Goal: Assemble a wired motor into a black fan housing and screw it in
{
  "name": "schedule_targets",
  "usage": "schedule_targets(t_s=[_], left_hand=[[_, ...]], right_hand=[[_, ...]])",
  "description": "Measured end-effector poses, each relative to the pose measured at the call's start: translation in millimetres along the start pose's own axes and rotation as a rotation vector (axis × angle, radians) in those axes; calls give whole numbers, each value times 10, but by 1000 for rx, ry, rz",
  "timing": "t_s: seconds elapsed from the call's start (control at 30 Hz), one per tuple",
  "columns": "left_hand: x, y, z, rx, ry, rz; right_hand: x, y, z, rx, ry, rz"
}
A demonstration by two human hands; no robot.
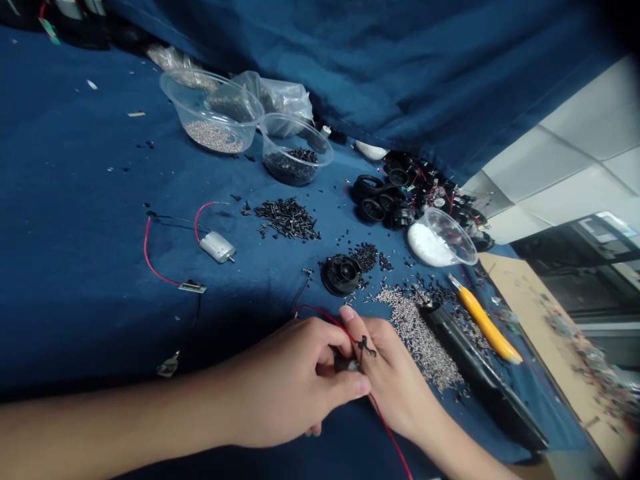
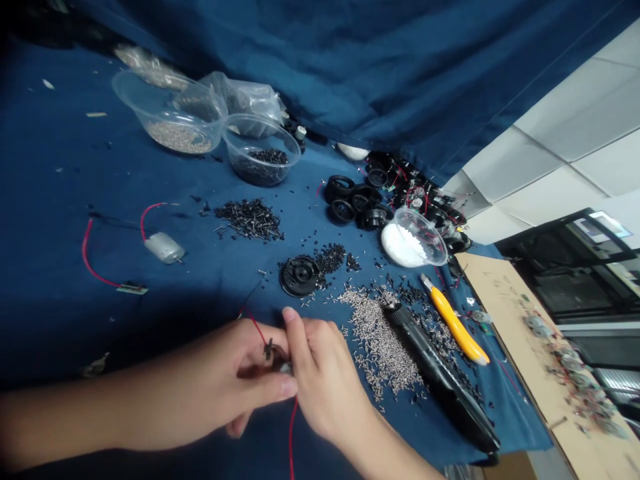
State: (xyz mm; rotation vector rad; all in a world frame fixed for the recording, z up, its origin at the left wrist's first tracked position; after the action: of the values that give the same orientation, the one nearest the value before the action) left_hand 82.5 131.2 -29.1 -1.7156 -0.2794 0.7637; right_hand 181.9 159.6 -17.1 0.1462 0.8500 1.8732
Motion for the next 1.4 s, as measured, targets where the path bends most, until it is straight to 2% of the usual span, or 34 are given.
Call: schedule_targets(t_s=[0.2,0.47,0.6,0.73,0.93,1.0,1.07,1.17,1.27,1.4], left_hand=[[26,35,-59,-86,53,77],[26,83,-93,-205,34,110],[30,156,-82,-202,-26,126],[42,162,-55,-192,-92,48],[23,124,-53,-110,-44,85],[29,86,-38,-142,6,66],[32,37,16,-213,15,21],[8,-35,104,-473,-54,-66],[-36,-127,69,-562,-92,-70],[-72,-332,-52,-465,-104,-77]], right_hand=[[28,19,-50,88,25,-21],[43,19,-86,115,111,-33],[60,1,-86,112,127,-17],[60,-21,-82,86,113,-13],[71,-14,-45,69,88,-21],[153,-67,-43,224,130,-75],[237,-134,-75,476,222,-159],[251,-144,-88,752,322,-191],[95,-53,-87,978,402,-76],[-201,119,-1,1149,484,166]])
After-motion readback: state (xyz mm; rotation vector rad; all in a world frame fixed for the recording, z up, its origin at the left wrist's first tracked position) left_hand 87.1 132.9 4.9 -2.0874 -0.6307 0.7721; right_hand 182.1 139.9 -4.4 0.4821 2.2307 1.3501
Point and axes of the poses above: each hand's wrist, its own x-axis towards the middle knuckle, its own z-axis out of the back of the hand, y = z × x, the point moved 7 cm from there along x, towards the middle knuckle, and after that the axes turned 11 degrees about y, right-handed, at the moved point
